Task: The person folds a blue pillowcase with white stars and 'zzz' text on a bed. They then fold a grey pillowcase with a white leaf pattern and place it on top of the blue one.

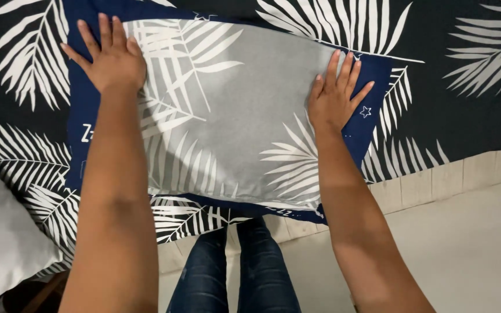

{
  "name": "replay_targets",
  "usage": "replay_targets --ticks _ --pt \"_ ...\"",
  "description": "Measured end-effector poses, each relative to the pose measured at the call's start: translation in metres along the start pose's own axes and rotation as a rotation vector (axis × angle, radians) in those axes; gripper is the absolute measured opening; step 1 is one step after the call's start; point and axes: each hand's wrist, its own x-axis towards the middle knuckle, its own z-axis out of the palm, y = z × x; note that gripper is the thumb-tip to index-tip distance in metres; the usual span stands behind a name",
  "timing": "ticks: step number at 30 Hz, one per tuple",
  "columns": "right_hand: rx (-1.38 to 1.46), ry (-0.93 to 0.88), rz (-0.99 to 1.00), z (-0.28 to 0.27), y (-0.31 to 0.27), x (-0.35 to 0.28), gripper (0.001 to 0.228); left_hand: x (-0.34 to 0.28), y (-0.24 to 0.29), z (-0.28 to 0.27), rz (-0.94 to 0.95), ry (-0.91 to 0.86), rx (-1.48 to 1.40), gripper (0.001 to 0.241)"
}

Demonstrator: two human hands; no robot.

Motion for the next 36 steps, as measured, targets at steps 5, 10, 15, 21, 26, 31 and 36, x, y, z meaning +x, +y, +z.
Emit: replay_targets --ticks 5,10,15,21,26,31,36 --pt "-0.012 -0.013 -0.002 -0.001 -0.001 0.000 0.061 -0.001 0.088 0.070 0.016 0.235 -0.128 0.057" --pt "-0.044 -0.047 0.020 -0.003 -0.003 0.001 0.062 -0.108 0.213 0.069 0.565 0.240 -0.035 0.069" --pt "-0.080 -0.074 0.053 -0.002 -0.003 -0.003 0.062 -0.068 0.157 0.097 0.617 0.356 -0.130 0.055" --pt "0.019 -0.096 0.061 -0.001 0.002 0.009 0.065 0.032 -0.006 0.060 0.272 0.381 -0.117 0.058" --pt "0.360 -0.039 0.211 -0.029 0.005 0.031 0.074 0.057 -0.041 0.053 0.106 0.292 -0.396 0.055" --pt "0.734 -0.102 0.195 -0.066 0.035 0.032 0.032 0.060 -0.065 0.049 0.005 0.123 -1.244 0.024" --pt "0.936 0.017 -0.051 -0.102 0.061 -0.029 0.020 -0.031 -0.088 -0.037 0.298 0.086 -1.257 0.014"
